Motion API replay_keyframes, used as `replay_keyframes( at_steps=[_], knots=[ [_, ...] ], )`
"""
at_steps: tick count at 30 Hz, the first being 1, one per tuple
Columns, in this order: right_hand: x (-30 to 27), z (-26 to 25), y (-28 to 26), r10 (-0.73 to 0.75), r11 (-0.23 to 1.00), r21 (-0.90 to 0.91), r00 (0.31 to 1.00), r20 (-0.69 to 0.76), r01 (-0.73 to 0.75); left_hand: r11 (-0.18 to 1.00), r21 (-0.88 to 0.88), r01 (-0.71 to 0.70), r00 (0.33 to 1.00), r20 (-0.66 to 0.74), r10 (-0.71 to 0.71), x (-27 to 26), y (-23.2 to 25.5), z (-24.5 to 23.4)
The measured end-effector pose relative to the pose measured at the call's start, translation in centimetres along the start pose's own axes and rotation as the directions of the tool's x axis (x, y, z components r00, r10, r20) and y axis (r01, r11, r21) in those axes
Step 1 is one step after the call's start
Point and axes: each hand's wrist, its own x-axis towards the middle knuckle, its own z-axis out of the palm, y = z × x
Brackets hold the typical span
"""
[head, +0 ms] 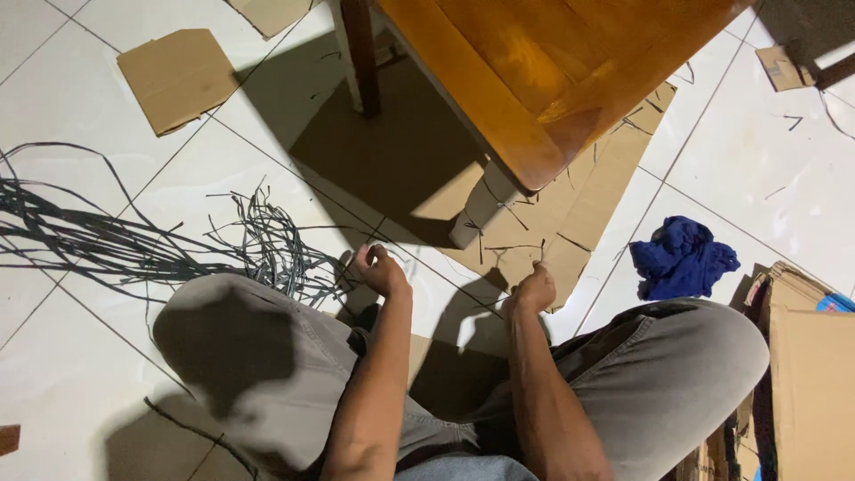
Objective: The person wraps the legs of a wooden chair with thin black strands and places a piece of cardboard on top of the chair seat.
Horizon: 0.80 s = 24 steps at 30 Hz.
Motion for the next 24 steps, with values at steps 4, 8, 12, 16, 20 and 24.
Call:
replay_keyframes(
  at_steps=[4, 8, 12, 16, 20, 24],
  knots=[
    [-2.1, 1.2, -3.7, 0.006, 0.991, 0.135, 0.995, 0.095, -0.019, 0.957, 0.186, -0.222, 0.952, 0.255, 0.171, -3.4, 0.6, 1.2],
    [0.0, 3.3, -3.2, -0.026, 0.991, 0.135, 0.984, 0.176, 0.002, 0.880, 0.333, -0.340, 0.842, 0.524, 0.128, -6.0, 1.6, 2.8],
    [0.3, 5.2, -3.6, 0.036, 0.998, -0.056, 0.924, 0.382, -0.015, 0.777, 0.262, -0.573, 0.600, 0.780, 0.180, -5.9, 0.1, 6.7],
    [2.2, 6.8, -1.2, 0.120, 0.981, -0.190, 0.860, 0.497, -0.027, 0.960, 0.194, -0.199, 0.490, 0.868, -0.074, -12.0, 8.2, 7.2],
    [5.6, 8.5, 2.9, 0.160, 0.981, -0.181, 0.817, 0.554, -0.069, 0.714, 0.561, -0.419, 0.472, 0.806, -0.356, -18.1, 16.6, 7.2],
    [7.0, 9.0, 3.6, 0.188, 0.970, -0.235, 0.784, 0.592, -0.055, 0.561, 0.661, -0.498, 0.528, 0.744, -0.408, -14.0, 11.1, 10.0]
  ],
)
